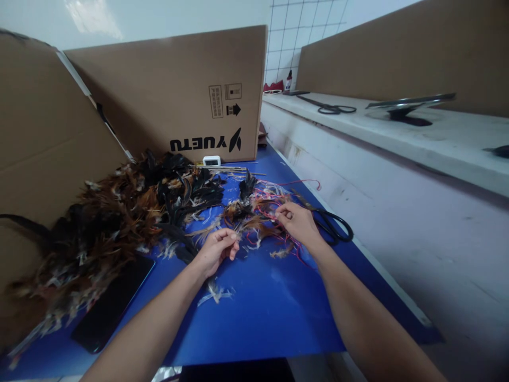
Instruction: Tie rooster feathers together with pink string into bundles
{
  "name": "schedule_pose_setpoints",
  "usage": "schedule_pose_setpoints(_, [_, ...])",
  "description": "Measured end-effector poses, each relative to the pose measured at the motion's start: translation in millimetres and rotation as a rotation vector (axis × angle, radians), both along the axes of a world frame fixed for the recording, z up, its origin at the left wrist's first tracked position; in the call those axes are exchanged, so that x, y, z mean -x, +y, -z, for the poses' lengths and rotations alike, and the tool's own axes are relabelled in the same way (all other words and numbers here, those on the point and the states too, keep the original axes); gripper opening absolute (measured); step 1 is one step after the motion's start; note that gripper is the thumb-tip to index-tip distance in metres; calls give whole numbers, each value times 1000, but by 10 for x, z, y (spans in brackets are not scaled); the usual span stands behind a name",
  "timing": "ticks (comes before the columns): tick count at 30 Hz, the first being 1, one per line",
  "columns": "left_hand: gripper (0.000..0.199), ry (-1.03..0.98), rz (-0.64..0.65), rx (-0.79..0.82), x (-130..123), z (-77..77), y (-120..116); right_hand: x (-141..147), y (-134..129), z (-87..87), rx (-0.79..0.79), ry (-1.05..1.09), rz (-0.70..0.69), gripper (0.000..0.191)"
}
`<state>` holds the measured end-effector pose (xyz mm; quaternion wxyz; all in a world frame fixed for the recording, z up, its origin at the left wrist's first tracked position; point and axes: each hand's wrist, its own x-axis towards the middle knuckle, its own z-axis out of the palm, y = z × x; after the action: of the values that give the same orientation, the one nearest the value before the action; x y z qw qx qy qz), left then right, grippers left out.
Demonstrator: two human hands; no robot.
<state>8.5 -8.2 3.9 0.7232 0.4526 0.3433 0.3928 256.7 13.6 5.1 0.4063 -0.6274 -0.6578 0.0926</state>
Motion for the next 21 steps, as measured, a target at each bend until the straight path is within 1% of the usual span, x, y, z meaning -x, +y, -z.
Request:
schedule_pose_setpoints(3, [25, 3, 1, 0, -1, -5, -3, -5, 20, 53, 30, -71, -46, 10])
schedule_pose_setpoints(6, [25, 7, 0, 2, -1, -10, -7, 6, 29, 89, 76, -191, -94, 9])
schedule_pose_setpoints(9, [25, 13, -4, 0, -3, -10, -8, 23, 29, 103, 122, -262, -111, 7])
schedule_pose_setpoints(16, [25, 11, 2, -3, -1, 9, 0, 49, 9, 95, 171, -318, -83, 4])
schedule_pose_setpoints(21, [24, 11, 3, 2, -3, 5, 2, 61, 1, 101, 174, -311, -81, 8])
